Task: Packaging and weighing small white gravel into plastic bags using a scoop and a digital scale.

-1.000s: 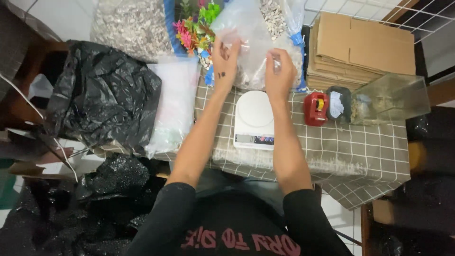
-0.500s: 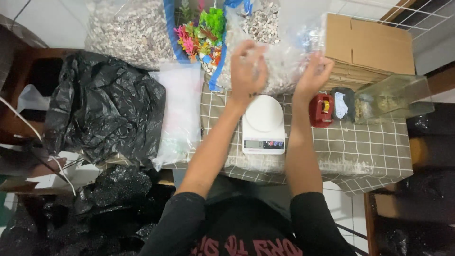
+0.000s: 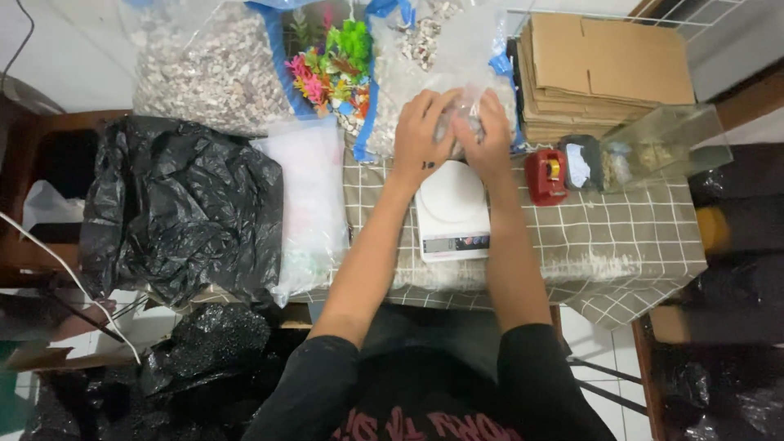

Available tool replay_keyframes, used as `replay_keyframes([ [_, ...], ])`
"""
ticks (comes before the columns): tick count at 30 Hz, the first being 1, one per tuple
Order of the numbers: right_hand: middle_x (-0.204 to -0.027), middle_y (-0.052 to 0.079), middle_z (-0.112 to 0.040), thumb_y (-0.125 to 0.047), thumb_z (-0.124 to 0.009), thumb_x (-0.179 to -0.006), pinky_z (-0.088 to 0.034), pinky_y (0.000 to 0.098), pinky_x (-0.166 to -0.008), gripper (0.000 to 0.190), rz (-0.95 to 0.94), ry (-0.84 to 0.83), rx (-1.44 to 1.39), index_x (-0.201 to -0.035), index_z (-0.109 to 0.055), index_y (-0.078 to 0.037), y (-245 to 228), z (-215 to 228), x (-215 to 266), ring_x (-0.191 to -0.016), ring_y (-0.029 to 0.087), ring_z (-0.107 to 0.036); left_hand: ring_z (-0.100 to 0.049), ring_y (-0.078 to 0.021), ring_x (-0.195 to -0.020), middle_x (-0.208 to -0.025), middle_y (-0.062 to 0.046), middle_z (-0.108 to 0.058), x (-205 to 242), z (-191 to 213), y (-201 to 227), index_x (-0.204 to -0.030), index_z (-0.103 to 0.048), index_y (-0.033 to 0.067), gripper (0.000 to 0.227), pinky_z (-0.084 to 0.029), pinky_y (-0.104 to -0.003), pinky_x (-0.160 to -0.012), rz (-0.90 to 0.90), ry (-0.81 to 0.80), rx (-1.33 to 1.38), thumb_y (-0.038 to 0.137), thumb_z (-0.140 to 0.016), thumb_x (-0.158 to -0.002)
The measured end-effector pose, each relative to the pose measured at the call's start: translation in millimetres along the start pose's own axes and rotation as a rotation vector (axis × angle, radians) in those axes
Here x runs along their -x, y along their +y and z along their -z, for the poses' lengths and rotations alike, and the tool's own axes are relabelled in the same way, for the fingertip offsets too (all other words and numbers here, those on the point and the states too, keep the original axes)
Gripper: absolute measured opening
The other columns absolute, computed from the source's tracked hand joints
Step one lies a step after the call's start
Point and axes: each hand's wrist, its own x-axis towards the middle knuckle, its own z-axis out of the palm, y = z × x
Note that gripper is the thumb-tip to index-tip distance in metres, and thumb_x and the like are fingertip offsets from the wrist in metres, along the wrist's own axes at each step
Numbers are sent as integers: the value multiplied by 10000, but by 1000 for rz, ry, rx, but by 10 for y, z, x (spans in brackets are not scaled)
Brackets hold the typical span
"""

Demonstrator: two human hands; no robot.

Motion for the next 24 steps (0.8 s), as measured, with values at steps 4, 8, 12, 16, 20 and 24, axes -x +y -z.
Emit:
replay_keyframes([
  [4, -1082, 239, -646, -214, -629, -1026, -427, 531, -984, 259, -10, 0, -35, -1038, -696, 35, 1, 32, 1, -1019, 452, -620, -599, -229, -850, -920, 8, -563, -67, 37, 155, -1299, -643, 181, 311, -470, -356, -773, -28, -31, -35, 224, -598, -995],
  [8, -886, 190, -594, -281, -615, -1023, -456, 475, -888, 303, 30, 71, -39, -945, -697, 0, 273, -50, 111, -869, 453, -581, -594, -212, -901, -958, -3, -582, -60, -6, 238, -1226, -632, 154, 278, -441, -344, -795, -84, -108, -49, 206, -424, -1048],
  [12, -838, 234, -581, -414, -437, -1082, -453, 534, -846, 510, 45, 102, -42, -942, -651, 27, -529, 186, -195, -836, 511, -567, -633, -267, -1144, -1179, -81, -649, -40, -56, 283, -1352, -617, 144, 342, -456, -380, -985, -164, -181, -57, 236, -492, -1047],
  [16, -768, 189, -519, -473, -345, -1097, -448, 488, -823, 570, 31, 89, -71, -850, -589, -22, -143, 70, -18, -801, 483, -545, -627, -300, -1175, -1240, -134, -636, 28, -151, 148, -1400, -585, 123, 519, -463, -418, -1028, -207, -189, -118, 252, -729, -919],
  [20, -784, 161, -534, -542, -265, -1103, -431, 475, -890, 636, 14, 129, -34, -866, -585, -47, -299, 94, -79, -836, 433, -556, -684, -221, -1071, -1141, -28, -691, 20, -82, 148, -1352, -627, 155, 393, -518, -356, -968, -158, -156, -154, 222, -706, -973],
  [24, -952, 296, -629, -276, -495, -1101, -480, 566, -838, 319, -82, 256, -4, -1211, -573, 13, -93, -86, 8, -909, 555, -595, -735, -167, -974, -1120, 40, -743, 147, -163, 5, -1353, -658, 215, 330, -564, -311, -899, 5, -70, -64, 137, -610, -1035],
])
